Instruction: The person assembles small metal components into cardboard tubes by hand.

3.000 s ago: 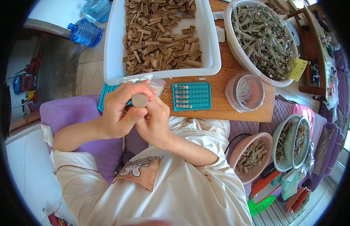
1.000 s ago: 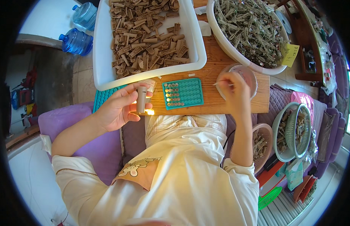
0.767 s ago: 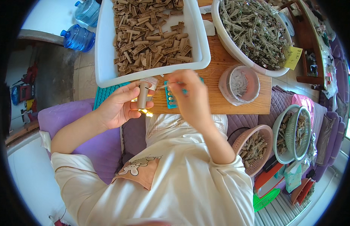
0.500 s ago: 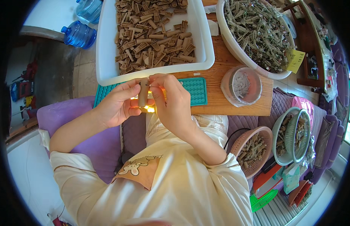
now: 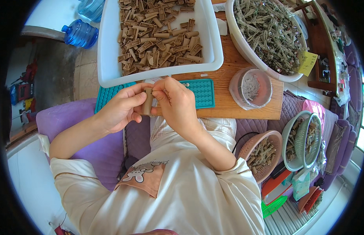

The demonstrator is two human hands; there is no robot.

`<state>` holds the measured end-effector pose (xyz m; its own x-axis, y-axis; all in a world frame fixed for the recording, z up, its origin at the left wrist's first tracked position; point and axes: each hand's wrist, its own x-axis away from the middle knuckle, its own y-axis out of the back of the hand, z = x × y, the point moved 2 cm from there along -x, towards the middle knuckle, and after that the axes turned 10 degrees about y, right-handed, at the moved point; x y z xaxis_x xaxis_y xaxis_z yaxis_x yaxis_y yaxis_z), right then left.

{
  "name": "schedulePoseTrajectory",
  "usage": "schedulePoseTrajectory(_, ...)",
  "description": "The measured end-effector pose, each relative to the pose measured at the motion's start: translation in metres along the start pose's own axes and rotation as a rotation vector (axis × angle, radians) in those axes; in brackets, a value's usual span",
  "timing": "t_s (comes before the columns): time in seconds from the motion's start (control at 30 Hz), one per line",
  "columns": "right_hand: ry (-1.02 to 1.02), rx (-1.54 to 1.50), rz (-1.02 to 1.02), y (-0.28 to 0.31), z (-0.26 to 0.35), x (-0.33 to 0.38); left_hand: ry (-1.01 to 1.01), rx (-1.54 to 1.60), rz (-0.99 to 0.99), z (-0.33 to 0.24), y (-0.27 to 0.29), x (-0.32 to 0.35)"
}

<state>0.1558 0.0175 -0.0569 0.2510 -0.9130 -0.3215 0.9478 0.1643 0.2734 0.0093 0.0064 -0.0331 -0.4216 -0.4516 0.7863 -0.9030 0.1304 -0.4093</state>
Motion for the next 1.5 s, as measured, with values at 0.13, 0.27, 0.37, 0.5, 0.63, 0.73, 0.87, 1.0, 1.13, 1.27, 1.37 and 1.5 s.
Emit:
schedulePoseTrajectory(0.13, -0.022, -0.025, 0.015, -0.002, -0.004, 0.006, 0.055, 0.063, 0.0, 0.004, -0.001, 0.001)
schedulePoseTrajectory(0.27, -0.084, -0.061, 0.007, -0.005, -0.006, 0.011, 0.092, 0.132, -0.021, 0.006, -0.001, -0.001)
schedulePoseTrajectory(0.37, -0.07, -0.028, -0.004, -0.006, -0.008, 0.014, 0.099, 0.155, -0.017, 0.009, 0.0, -0.001)
schedulePoseTrajectory(0.5, -0.068, 0.043, 0.049, -0.006, -0.006, 0.015, 0.085, 0.173, -0.01, 0.01, 0.002, -0.003)
schedulePoseTrajectory(0.63, -0.044, 0.059, 0.015, -0.01, -0.012, 0.014, 0.081, 0.162, -0.043, 0.009, 0.002, -0.006)
schedulePoseTrajectory(0.73, -0.114, 0.014, 0.059, -0.01, -0.012, 0.012, 0.1, 0.09, -0.012, 0.014, 0.008, -0.011)
schedulePoseTrajectory(0.87, -0.22, -0.101, 0.139, -0.007, -0.014, 0.016, 0.128, 0.112, -0.056, 0.016, 0.005, -0.008)
schedulePoseTrajectory(1.0, -0.198, -0.206, 0.068, -0.003, -0.016, 0.014, 0.132, 0.084, -0.048, 0.008, 0.003, -0.005)
schedulePoseTrajectory(1.13, -0.138, -0.09, 0.046, -0.004, -0.012, 0.01, 0.084, 0.102, -0.039, 0.001, 0.001, -0.002)
schedulePoseTrajectory(1.27, -0.025, 0.009, 0.015, -0.01, -0.007, 0.005, 0.083, 0.109, -0.068, 0.006, 0.009, -0.005)
schedulePoseTrajectory(1.37, -0.011, 0.027, -0.004, -0.015, -0.008, 0.008, 0.081, 0.105, -0.071, 0.009, 0.014, -0.008)
schedulePoseTrajectory(1.5, -0.08, -0.077, 0.006, -0.015, -0.015, 0.011, 0.089, 0.064, -0.129, 0.008, 0.009, -0.009)
